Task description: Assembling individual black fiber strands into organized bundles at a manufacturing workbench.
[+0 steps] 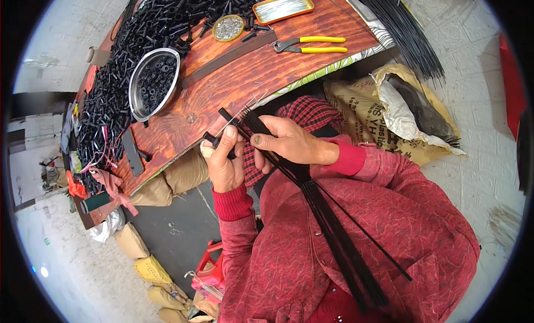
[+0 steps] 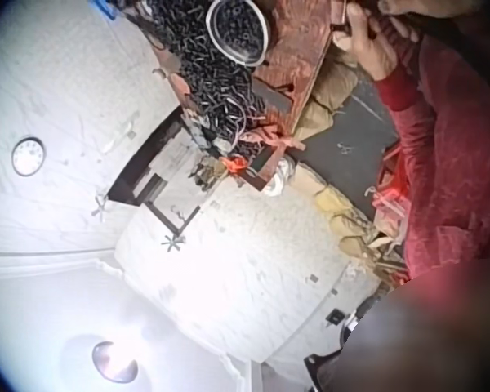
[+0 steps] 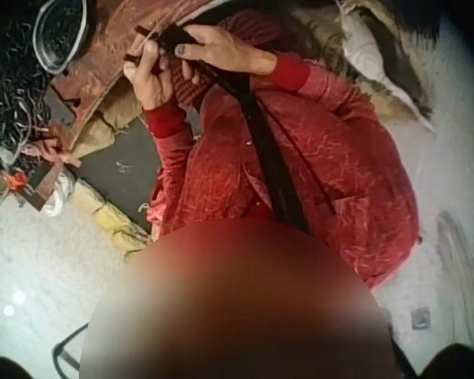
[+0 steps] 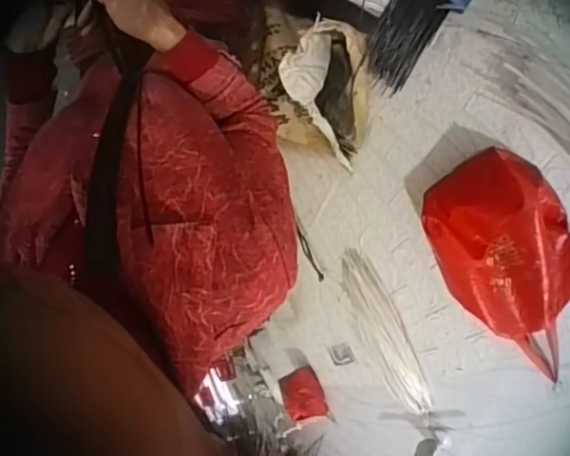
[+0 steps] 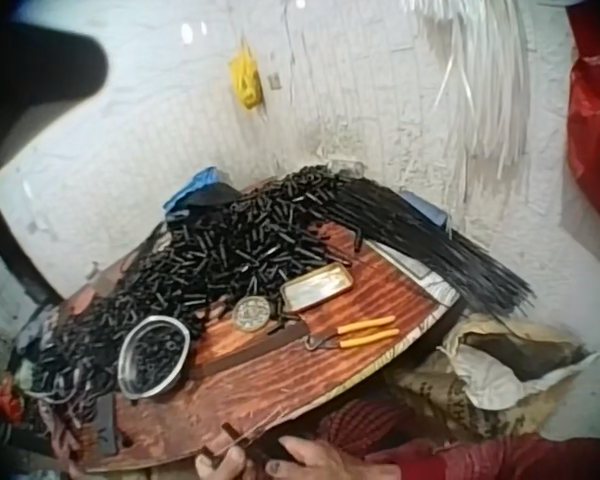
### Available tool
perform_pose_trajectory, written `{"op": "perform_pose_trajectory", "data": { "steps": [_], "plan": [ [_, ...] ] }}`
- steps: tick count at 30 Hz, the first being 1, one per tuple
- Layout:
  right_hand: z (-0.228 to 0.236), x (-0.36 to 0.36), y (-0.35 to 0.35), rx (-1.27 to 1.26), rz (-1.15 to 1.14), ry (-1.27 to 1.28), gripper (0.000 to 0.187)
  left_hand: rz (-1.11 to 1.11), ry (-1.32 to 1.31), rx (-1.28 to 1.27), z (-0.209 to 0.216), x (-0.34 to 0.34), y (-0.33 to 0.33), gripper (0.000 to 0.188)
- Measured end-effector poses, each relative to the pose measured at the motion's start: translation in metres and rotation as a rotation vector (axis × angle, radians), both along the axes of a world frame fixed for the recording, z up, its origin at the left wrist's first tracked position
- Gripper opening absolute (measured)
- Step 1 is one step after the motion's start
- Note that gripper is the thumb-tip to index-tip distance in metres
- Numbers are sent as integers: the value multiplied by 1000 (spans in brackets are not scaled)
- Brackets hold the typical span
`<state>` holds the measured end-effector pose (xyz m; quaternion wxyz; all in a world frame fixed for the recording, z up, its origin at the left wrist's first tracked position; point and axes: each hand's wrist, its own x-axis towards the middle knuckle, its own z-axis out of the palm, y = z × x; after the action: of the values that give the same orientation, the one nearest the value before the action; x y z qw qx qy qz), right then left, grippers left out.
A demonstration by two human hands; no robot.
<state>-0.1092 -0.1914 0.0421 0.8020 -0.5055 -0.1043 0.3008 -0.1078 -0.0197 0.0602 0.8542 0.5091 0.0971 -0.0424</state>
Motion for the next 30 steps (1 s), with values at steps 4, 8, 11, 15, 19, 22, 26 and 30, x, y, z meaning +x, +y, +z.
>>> {"op": "perform_pose_trajectory", "data": {
  "steps": [4,8,11,15,19,22,26,30],
  "plan": [
    [-1,2,1,-5,49,36,32,1,-27,20,-5,-3,4,21],
    [3,0,1,22,48,11,33,31,-24,127,5,-5,6,38],
    [10,-2,1,-19,47,3,34,-7,-47,232,11,-4,10,36],
    [11,-2,2,-45,34,-61,37,-10,-55,226,8,-3,14,36],
    [18,-4,2,-90,-61,-118,40,15,-78,297,10,-3,11,35],
    [19,-8,5,-102,-103,-143,40,31,-96,289,10,-3,10,34],
    [19,-7,4,-169,-97,-176,39,69,-90,282,9,-4,7,33],
    [15,2,1,-269,-114,-365,35,86,-86,270,5,-3,7,32]
  ]
}}
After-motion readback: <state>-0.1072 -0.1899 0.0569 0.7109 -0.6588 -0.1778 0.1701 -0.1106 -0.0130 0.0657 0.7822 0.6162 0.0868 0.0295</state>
